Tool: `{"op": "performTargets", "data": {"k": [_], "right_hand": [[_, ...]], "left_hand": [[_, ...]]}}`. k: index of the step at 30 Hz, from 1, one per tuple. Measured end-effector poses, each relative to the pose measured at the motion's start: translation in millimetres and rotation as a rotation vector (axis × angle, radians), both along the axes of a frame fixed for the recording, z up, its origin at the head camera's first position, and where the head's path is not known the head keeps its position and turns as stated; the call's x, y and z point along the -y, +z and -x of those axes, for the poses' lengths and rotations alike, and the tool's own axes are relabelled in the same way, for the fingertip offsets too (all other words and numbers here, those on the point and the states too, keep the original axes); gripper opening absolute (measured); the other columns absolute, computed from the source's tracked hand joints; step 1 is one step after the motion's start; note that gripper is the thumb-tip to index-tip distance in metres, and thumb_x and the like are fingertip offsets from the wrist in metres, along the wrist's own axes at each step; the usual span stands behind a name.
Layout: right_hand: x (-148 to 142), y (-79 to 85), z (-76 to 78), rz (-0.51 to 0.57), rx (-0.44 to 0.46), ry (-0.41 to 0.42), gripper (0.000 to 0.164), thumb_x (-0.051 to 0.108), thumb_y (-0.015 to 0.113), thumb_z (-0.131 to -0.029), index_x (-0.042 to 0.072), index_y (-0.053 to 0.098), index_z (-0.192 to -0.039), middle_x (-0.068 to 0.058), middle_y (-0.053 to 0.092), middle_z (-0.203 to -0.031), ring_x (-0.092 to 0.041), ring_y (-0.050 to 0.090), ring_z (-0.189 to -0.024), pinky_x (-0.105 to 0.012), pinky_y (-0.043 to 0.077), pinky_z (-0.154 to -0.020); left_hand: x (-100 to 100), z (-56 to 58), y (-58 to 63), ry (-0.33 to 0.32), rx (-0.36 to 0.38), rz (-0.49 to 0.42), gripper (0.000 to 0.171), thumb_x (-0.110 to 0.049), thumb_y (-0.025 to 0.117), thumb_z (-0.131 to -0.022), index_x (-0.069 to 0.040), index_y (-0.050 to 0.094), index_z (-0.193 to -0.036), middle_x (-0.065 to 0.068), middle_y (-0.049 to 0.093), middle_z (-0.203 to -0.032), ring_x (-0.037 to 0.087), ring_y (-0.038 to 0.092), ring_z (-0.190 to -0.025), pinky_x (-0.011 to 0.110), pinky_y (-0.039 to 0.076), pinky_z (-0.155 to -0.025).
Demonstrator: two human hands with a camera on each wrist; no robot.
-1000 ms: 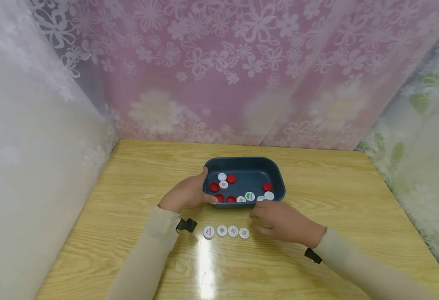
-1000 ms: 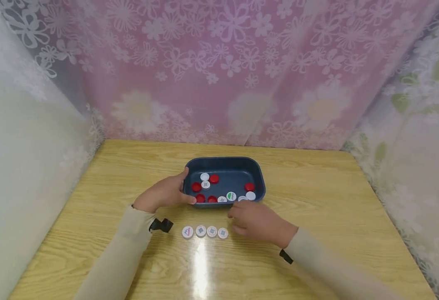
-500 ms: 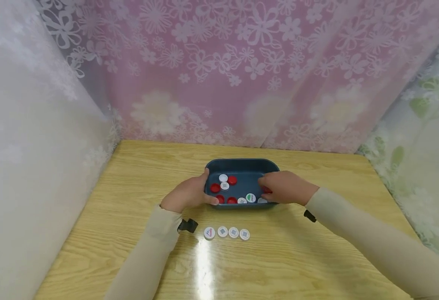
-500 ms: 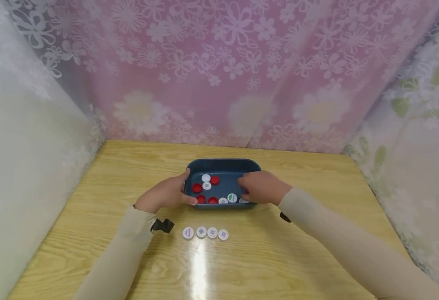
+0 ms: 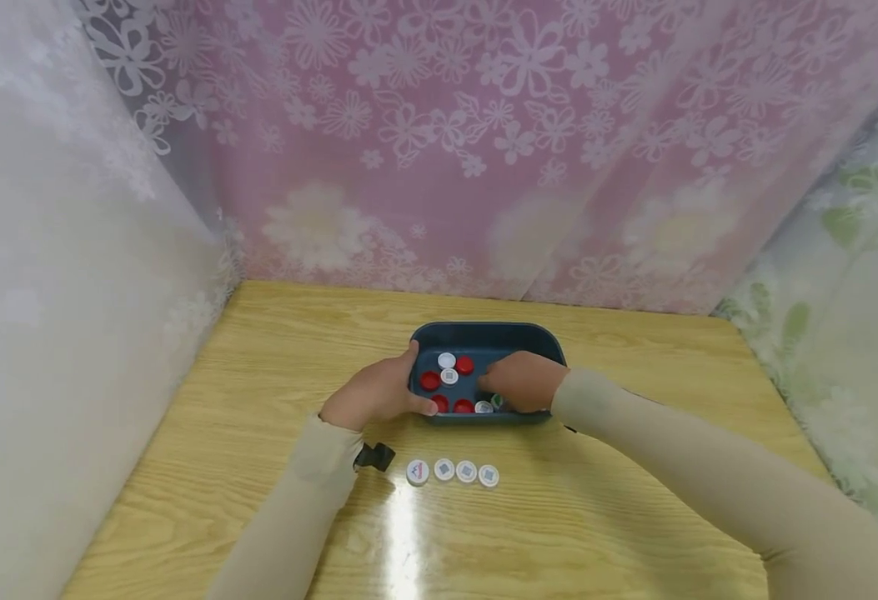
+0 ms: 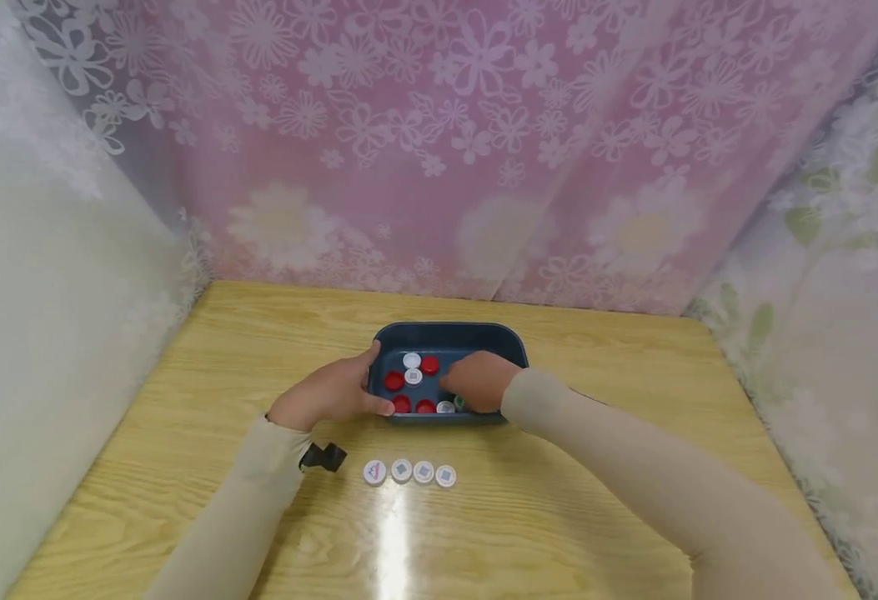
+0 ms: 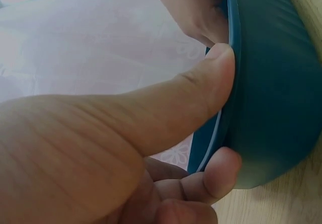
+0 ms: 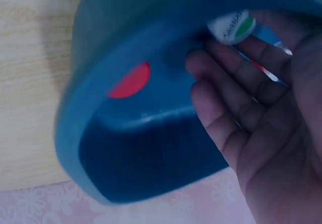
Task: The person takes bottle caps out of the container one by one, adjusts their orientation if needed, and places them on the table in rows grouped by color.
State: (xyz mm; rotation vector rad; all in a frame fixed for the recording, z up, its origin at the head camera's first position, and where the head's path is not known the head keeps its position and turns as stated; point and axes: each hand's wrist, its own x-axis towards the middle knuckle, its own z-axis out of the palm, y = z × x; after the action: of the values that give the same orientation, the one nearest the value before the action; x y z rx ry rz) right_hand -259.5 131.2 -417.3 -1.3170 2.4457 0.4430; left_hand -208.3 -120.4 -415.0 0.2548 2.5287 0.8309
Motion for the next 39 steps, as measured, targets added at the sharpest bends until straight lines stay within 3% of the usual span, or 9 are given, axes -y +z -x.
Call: {"op": "performTargets", "data": {"k": [3,8,18,22,31,39], "right_hand": [[-1.6,-1.9,3.2,0.020,-0.003,-0.009,0.019,0.015,0.080,-0.092,0.015,0.074,-0.110,0.001,0.074,-0.097,-0.016,0.068,-0.085,-0.035,0.060,-0.084],[-7.1,-2.8,11.6,-0.010,0.001,-0.046,0.024,0.019,0.082,-0.092,0.014,0.075,-0.114,0.000,0.075,-0.102,-0.016,0.069,-0.090,-0.035,0.059,-0.089],[-12.7,-9.5,29.4,-0.007,0.079,-0.118,0.013,0.017,0.077,-0.095,0.012,0.076,-0.106,-0.001,0.073,-0.092,-0.016,0.066,-0.079,-0.037,0.060,-0.082],[-7.7,-15.2,35.0,-0.014,0.061,-0.123,0.008,0.016,0.076,-0.095,0.013,0.075,-0.102,-0.001,0.071,-0.088,-0.016,0.061,-0.074,-0.036,0.058,-0.078],[-1.9,-8.8,26.4,-0.058,0.058,-0.126,0.014,0.013,0.077,-0.094,0.010,0.074,-0.108,-0.005,0.074,-0.098,-0.021,0.069,-0.087,-0.038,0.059,-0.085],[-7.2,-15.1,29.9,-0.025,0.075,-0.159,0.015,0.017,0.076,-0.096,0.011,0.074,-0.109,-0.003,0.074,-0.096,-0.017,0.066,-0.082,-0.037,0.059,-0.085]], "left_hand": [[-1.3,-0.4,2.3,-0.001,-0.009,-0.010,0.112,-0.044,0.081,-0.090,-0.012,0.006,-0.167,0.010,0.032,-0.167,0.033,0.040,-0.149,0.051,0.039,-0.116],[-2.3,-0.7,2.9,0.000,-0.009,-0.007,0.113,-0.044,0.082,-0.089,-0.012,0.006,-0.167,0.010,0.032,-0.167,0.033,0.040,-0.149,0.051,0.039,-0.116],[-1.1,0.1,-0.7,0.001,-0.005,-0.006,0.114,-0.045,0.081,-0.090,-0.015,0.004,-0.168,0.009,0.030,-0.168,0.033,0.040,-0.149,0.052,0.040,-0.115],[0.0,-0.7,2.6,0.010,-0.008,-0.012,0.114,-0.044,0.081,-0.090,-0.013,0.003,-0.167,0.010,0.031,-0.168,0.033,0.041,-0.148,0.052,0.040,-0.114],[-2.1,-1.2,1.2,0.013,0.007,-0.024,0.114,-0.042,0.081,-0.090,-0.013,0.002,-0.167,0.011,0.029,-0.169,0.034,0.037,-0.150,0.052,0.038,-0.116],[-3.4,-1.4,1.8,0.018,0.013,-0.013,0.114,-0.042,0.081,-0.090,-0.014,0.003,-0.167,0.011,0.029,-0.169,0.035,0.036,-0.150,0.053,0.037,-0.117]]}}
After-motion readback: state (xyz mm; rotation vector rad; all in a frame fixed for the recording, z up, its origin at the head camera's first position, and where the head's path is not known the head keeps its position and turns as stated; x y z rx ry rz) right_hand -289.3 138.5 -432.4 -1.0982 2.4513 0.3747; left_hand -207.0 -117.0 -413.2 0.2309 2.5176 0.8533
